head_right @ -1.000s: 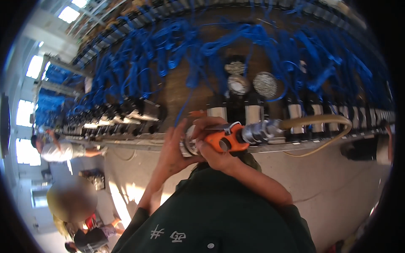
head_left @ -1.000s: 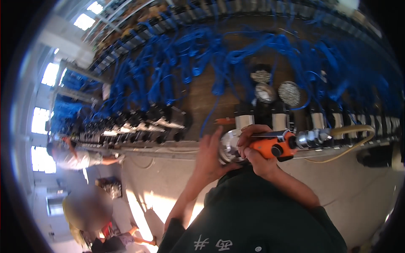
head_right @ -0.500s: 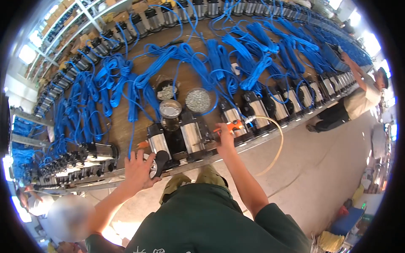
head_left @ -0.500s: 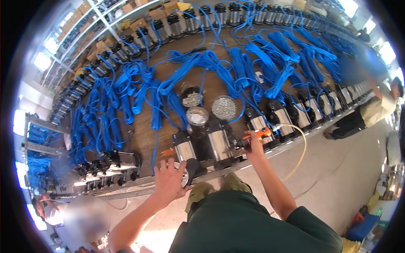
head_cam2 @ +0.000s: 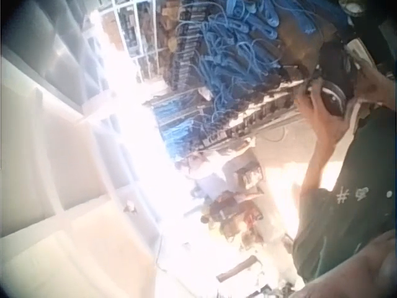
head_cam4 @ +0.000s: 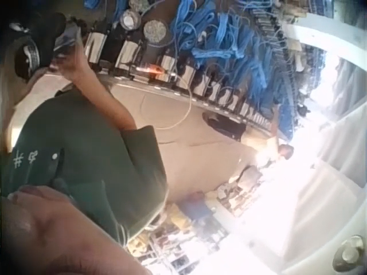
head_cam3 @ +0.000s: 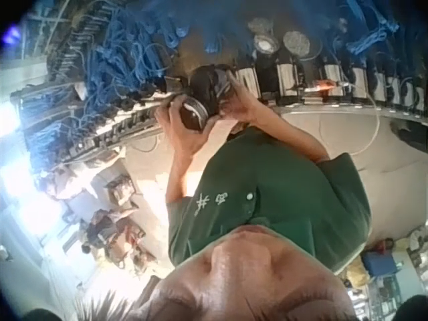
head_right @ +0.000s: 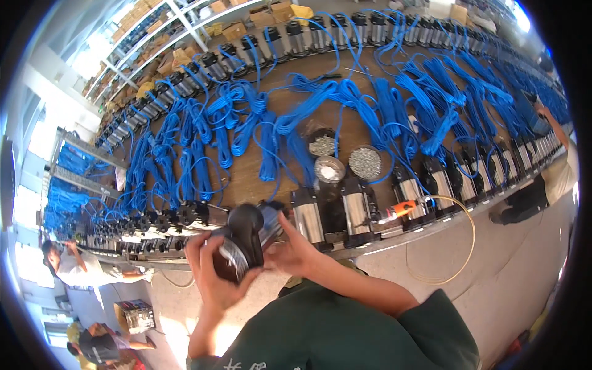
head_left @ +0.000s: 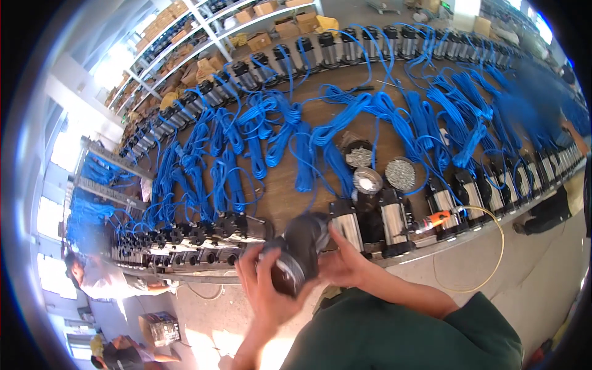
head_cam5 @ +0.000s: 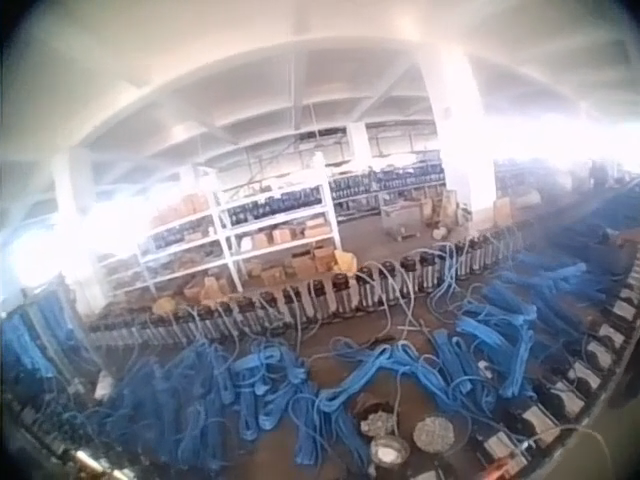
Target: The person uses a pneumatic screwdriver to fasten metal plates and components onto a series of water pumps on a factory assembly line, taking screws from a small container.
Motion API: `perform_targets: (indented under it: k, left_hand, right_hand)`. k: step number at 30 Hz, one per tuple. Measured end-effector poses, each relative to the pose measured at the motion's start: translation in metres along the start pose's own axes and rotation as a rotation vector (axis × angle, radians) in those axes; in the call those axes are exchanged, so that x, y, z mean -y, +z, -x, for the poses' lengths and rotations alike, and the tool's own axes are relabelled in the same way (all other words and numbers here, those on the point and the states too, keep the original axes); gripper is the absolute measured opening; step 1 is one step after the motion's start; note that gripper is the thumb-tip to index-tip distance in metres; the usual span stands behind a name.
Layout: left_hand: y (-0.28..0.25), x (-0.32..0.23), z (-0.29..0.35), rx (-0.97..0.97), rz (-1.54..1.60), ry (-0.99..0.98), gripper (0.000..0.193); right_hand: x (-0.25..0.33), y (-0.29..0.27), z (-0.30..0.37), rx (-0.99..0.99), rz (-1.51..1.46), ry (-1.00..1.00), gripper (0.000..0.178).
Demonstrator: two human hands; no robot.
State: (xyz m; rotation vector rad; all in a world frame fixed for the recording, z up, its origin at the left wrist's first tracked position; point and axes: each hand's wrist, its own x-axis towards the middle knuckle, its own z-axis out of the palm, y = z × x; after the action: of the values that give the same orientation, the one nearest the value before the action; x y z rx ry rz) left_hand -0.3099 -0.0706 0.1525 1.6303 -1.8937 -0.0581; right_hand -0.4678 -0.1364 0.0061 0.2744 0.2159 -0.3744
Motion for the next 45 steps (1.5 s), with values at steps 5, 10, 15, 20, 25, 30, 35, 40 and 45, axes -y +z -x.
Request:
perform_targets:
  k: [5, 10, 15, 20, 25, 30, 35, 40, 45]
  left_hand:
    - [0.046, 0.053, 0.108, -0.161, 0.579, -0.643, 0.089]
    - [0.12, 0.195, 0.12, 0.349, 2.152, -1.342, 0.051]
    - [0.276, 0.263, 0.135, -0.109, 1.085, -1.153, 0.026]
    - [0.286, 0.253, 0.126, -0.056, 0.763, -1.383, 0.039]
    - [0.244, 0.237, 0.127, -0.123, 1.04, -1.388, 0.039]
    - [0.187, 0.218, 0.165, 0.062, 1.17, -1.334, 0.029]
    - [0.179, 0.203, 0.165, 0.287, 1.284, -1.371, 0.035]
    - [0.216, 0.151, 0.087, 0.276, 2.013, -1.156, 0.075]
    - [0.219, 0.142, 0.07, 0.026, 1.888, -1.048, 0.038]
  right_hand:
    - [0.007, 0.026, -0.09, -0.446, 0.508, -0.597, 0.046]
    - [0.011, -0.018, -0.168, -0.307, 1.684, -1.13, 0.08]
    - [0.037, -0.039, -0.196, -0.134, 1.82, -1.014, 0.092]
    - [0.027, -0.018, -0.145, -0.645, 2.383, -0.917, 0.081]
    - [0.007, -0.06, -0.016, -0.734, 2.76, -0.481, 0.062]
    - [0.03, -0.112, 0.002, -0.421, 2.87, -0.593, 0.025]
    - [0.03, -0.035, -0.025, -0.495, 2.631, -0.637, 0.023]
    - [-0.01, 0.047, 0.07, -0.494, 1.859, -0.875, 0.02]
    - [-0.022, 0.02, 0.151, -0.672, 0.823, -0.767, 0.013]
